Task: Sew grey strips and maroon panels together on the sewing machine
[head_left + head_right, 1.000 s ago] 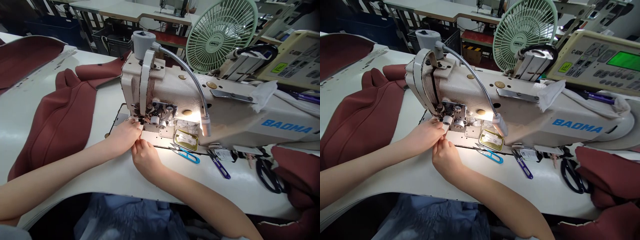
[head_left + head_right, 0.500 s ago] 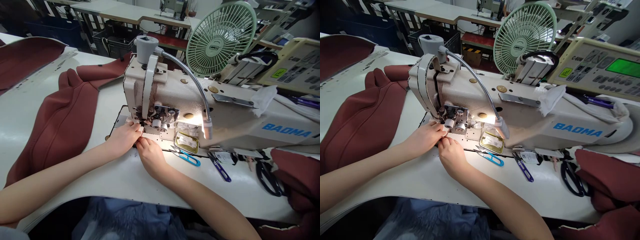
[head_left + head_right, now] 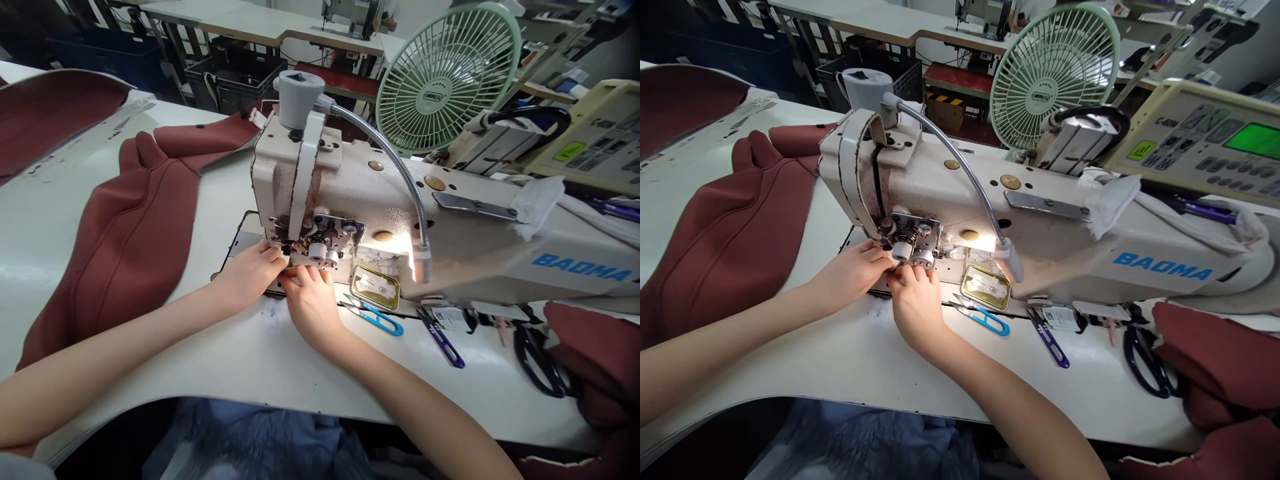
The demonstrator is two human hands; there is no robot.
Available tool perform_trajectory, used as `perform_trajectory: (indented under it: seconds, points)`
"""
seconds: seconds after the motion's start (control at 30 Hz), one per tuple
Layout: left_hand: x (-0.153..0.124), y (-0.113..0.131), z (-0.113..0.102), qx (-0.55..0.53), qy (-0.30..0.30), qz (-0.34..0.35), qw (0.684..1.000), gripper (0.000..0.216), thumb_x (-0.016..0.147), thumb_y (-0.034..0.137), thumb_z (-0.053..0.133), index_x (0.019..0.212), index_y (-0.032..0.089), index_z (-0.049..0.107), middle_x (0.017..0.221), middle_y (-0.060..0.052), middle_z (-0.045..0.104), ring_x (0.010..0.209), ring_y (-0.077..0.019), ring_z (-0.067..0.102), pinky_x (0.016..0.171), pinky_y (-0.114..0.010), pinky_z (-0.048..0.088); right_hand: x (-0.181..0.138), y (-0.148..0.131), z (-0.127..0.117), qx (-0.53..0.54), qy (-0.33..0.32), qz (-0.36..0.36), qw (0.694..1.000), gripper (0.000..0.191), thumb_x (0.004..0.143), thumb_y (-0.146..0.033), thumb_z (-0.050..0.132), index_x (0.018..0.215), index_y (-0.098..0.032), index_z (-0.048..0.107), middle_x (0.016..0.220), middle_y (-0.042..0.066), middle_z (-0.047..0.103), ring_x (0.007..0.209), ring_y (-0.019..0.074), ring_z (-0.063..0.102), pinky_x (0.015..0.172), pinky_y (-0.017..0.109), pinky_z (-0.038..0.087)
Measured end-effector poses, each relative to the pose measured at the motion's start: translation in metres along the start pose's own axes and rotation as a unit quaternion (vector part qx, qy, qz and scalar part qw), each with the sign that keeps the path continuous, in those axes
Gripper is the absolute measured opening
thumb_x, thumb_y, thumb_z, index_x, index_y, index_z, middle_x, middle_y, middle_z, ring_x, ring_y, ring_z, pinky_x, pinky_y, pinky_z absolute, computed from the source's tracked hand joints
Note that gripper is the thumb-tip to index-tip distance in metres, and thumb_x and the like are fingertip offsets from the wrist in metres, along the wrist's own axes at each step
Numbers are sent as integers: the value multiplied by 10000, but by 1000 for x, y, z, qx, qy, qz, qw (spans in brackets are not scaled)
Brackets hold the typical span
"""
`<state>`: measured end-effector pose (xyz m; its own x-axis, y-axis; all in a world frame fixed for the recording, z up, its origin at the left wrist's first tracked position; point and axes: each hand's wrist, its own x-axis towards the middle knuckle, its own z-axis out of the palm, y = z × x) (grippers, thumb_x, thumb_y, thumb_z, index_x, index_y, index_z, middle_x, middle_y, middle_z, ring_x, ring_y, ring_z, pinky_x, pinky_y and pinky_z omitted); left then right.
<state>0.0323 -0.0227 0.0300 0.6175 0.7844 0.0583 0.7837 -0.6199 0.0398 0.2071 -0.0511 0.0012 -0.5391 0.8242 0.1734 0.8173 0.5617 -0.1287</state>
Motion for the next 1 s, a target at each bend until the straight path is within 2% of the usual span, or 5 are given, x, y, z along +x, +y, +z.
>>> perform_trajectory:
  seconds: [0.4,0.6,0.7,0.83,1.0]
  points:
    - [5,-12,27,23,110,41,993,203,917,94,474,779,143,613,833,-64,593,848,-228,525,744,-346,464,7,6,2,-36,-11,26,999,271,994,-200,417,1135,-245,644,1028,72,612,875,207,490,799,363,299]
    - [5,-21,34,20,192,92,977,217,966,124,426,899,150,631,831,-50,609,860,-205,517,801,-323,462,8,6,4,-32,-8,44,998,294,987,-210,410,1182,-240,628,1048,76,609,858,209,494,785,370,296]
    - [8,-28,39,22,229,113,967,228,972,123,421,884,152,629,793,-40,599,835,-192,515,788,-301,456,7,6,4,-17,1,38,999,320,980,-218,418,1228,-243,619,1063,82,610,899,217,496,794,372,300]
    - [15,-35,45,27,244,116,962,261,969,106,411,803,159,606,752,-38,580,799,-185,512,745,-296,443,6,8,5,-4,16,32,999,364,963,-220,447,1292,-255,597,1090,88,614,951,229,495,799,373,303]
    - [19,-37,47,28,228,106,967,258,967,121,437,761,168,583,740,-37,580,812,-189,530,753,-306,433,5,8,6,-1,31,21,999,352,957,-203,455,1267,-247,617,1088,83,620,955,227,497,809,371,310]
